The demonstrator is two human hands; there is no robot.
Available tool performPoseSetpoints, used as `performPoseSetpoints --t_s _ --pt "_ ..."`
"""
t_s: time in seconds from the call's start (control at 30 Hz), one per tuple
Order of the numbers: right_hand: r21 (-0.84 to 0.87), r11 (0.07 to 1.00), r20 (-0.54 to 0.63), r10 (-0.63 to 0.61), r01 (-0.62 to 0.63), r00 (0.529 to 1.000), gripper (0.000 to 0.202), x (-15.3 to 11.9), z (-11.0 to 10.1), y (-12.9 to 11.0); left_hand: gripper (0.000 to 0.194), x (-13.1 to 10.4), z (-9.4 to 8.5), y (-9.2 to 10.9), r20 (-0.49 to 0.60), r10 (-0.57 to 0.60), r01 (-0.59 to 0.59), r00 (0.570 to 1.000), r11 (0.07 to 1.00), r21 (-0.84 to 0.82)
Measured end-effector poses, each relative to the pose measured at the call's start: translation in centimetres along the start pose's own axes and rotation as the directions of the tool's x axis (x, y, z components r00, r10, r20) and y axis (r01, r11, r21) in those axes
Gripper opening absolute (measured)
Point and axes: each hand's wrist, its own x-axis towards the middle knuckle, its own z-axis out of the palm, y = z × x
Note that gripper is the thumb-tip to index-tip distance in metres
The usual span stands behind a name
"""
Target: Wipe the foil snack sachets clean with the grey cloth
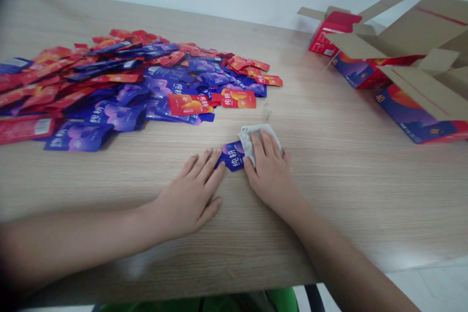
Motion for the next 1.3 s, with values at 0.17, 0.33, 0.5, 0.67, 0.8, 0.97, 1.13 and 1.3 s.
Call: performPoseSetpoints --t_s 0.17,0.33,0.5,0.67,0.8,0.97,1.13,1.3 --pt "-0.001 0.997 -0.008 -0.072 0.072 0.997 0.056 -0.6 0.0 -1.8 0.065 0.0 -0.1 0.0 0.001 0.001 -0.001 1.0 1.0 -0.004" --pt "0.047 0.977 0.056 -0.209 0.207 0.976 0.054 -0.9 -0.5 -2.8 0.062 0.1 0.0 0.0 -0.004 0.002 -0.002 1.0 1.0 -0.015" --pt "0.0 1.0 0.001 0.015 -0.015 1.0 0.057 -0.1 0.0 -0.6 0.066 0.0 0.1 0.0 -0.014 0.001 -0.001 1.0 1.0 -0.006" --pt "-0.002 0.993 0.013 -0.116 0.116 0.993 0.056 -0.9 0.0 -2.6 0.064 0.0 0.1 0.0 -0.012 0.003 -0.003 1.0 1.0 -0.008" --pt "0.043 0.973 0.051 -0.23 0.228 0.972 0.055 -0.9 -0.5 -2.9 0.063 0.0 0.1 0.0 -0.016 0.002 -0.002 1.0 1.0 -0.013" --pt "0.025 1.0 0.007 -0.005 0.004 1.0 0.054 0.1 -0.2 -0.3 0.067 0.1 0.1 0.0 0.001 0.0 0.0 1.0 1.0 -0.005" --pt "0.017 0.994 -0.005 -0.107 0.107 0.994 0.055 -0.6 -0.1 -2.0 0.065 0.0 0.2 0.0 -0.012 0.003 -0.003 1.0 1.0 -0.005" --pt "0.067 0.974 0.049 -0.218 0.215 0.975 0.054 -0.6 -0.5 -2.3 0.064 0.1 0.2 -0.1 -0.014 0.008 -0.008 1.0 1.0 -0.011"
